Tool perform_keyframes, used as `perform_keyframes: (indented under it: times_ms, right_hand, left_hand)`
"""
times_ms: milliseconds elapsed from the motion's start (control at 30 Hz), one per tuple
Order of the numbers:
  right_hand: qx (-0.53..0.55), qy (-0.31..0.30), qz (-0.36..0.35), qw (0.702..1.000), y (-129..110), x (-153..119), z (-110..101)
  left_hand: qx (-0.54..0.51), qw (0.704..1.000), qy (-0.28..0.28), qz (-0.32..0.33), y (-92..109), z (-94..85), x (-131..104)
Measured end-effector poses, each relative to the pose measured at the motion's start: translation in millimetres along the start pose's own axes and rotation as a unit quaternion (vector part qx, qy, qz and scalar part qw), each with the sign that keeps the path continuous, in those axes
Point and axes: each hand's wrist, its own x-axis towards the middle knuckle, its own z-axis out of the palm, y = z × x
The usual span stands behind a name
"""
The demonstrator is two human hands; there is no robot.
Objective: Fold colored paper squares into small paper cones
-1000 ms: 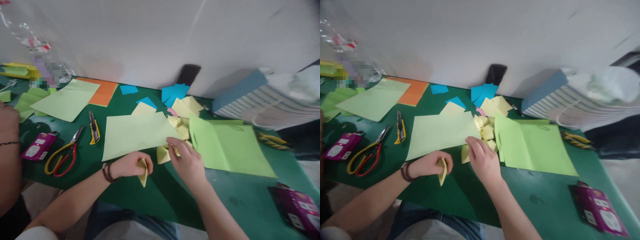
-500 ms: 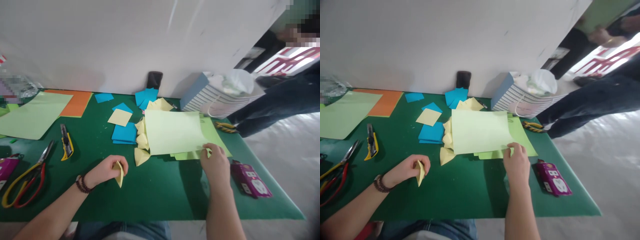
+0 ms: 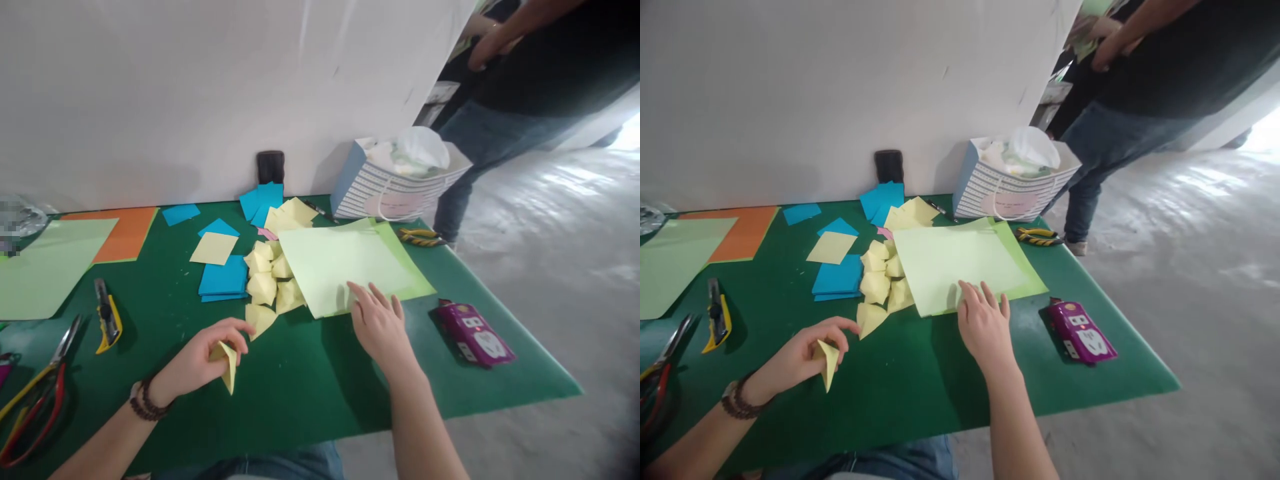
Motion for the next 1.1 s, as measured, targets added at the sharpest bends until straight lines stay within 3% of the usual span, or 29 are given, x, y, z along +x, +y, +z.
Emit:
perform_keyframes:
  times_ms: [67, 133, 300, 567, 700, 867, 1100]
  right_hand:
    - [-0.014, 0.01, 0.025, 1.0, 12.0, -4.7, -0.4]
    - [-0.023, -0.003, 0.006, 1.0, 20.8, -10.2, -2.5]
    - [-0.033, -0.047, -0.066, 0.996, 22.4, -5.8, -6.6]
    - [0.021, -0.046, -0.123, 0.991, 18.6, 40.6, 17.4]
    - [0.013, -0.046, -0.116, 0.992, 18.4, 33.3, 22.8]
    - [-0.049, -0.077, -0.128, 0.988, 22.8, 24.3, 22.2]
    - [-0.005, -0.089, -0.161, 0.983, 30.1, 58.9, 48.9]
  left_hand:
    - [0.003, 1.0, 0.009, 0.023, 12.2, 6.3, 7.8]
    - [0.019, 0.997, 0.023, 0.067, 25.2, 15.5, 20.4]
    - [-0.014, 0.998, 0.012, 0.062, 51.3, 45.5, 60.3]
    - [-0.126, 0.991, 0.031, 0.04, 55.8, 71.2, 95.7]
    - [-0.16, 0.985, 0.05, 0.046, 54.5, 65.0, 83.7]
    - [-0.14, 0.984, 0.046, 0.101, 38.5, 41.8, 47.9]
    - [-0.123, 0.986, 0.075, 0.086, 15.4, 26.1, 19.3]
